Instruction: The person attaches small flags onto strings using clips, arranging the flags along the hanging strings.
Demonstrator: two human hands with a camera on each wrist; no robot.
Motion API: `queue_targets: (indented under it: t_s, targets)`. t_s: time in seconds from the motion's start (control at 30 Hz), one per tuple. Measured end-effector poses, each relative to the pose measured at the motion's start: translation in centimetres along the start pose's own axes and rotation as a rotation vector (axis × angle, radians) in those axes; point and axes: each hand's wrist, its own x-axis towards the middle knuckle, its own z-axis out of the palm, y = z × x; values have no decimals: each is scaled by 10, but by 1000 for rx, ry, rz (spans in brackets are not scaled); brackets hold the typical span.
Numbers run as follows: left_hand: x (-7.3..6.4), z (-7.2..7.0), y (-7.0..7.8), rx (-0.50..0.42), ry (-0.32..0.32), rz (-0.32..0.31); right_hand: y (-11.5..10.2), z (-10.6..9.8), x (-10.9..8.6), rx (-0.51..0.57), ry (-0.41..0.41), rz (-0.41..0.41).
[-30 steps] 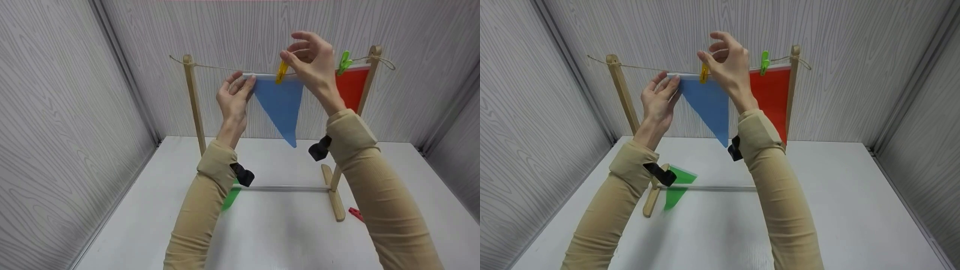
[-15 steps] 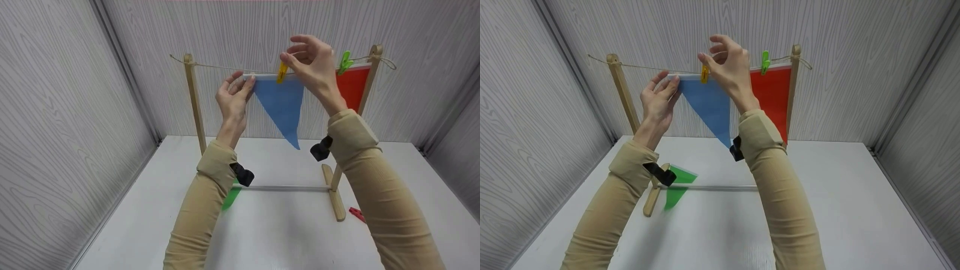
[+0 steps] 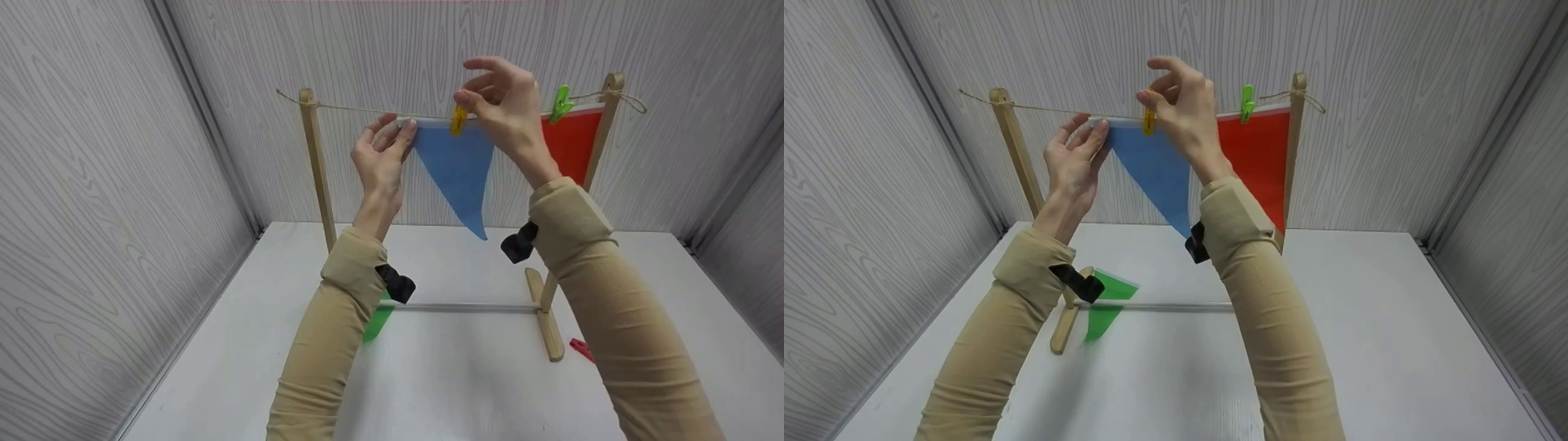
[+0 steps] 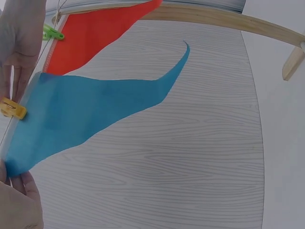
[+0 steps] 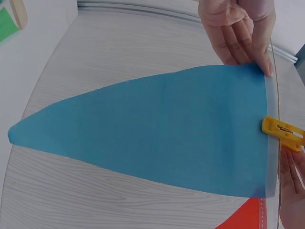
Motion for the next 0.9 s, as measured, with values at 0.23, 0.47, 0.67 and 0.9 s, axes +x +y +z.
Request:
queue_targets:
  t_s: [0.23, 0.47, 0.67, 0.9]
  targets:
    - [0, 2, 2, 7, -10, 11, 0, 2, 1, 6, -10, -8]
    - [0, 2, 1, -2, -8, 9, 4, -1, 0, 36, -39, -35]
    - [-1, -1, -1, -15, -15, 10, 4, -1, 0, 23, -36, -5]
    - [0, -7, -2, -27, -21, -2, 6, -2, -1, 41, 5, -23]
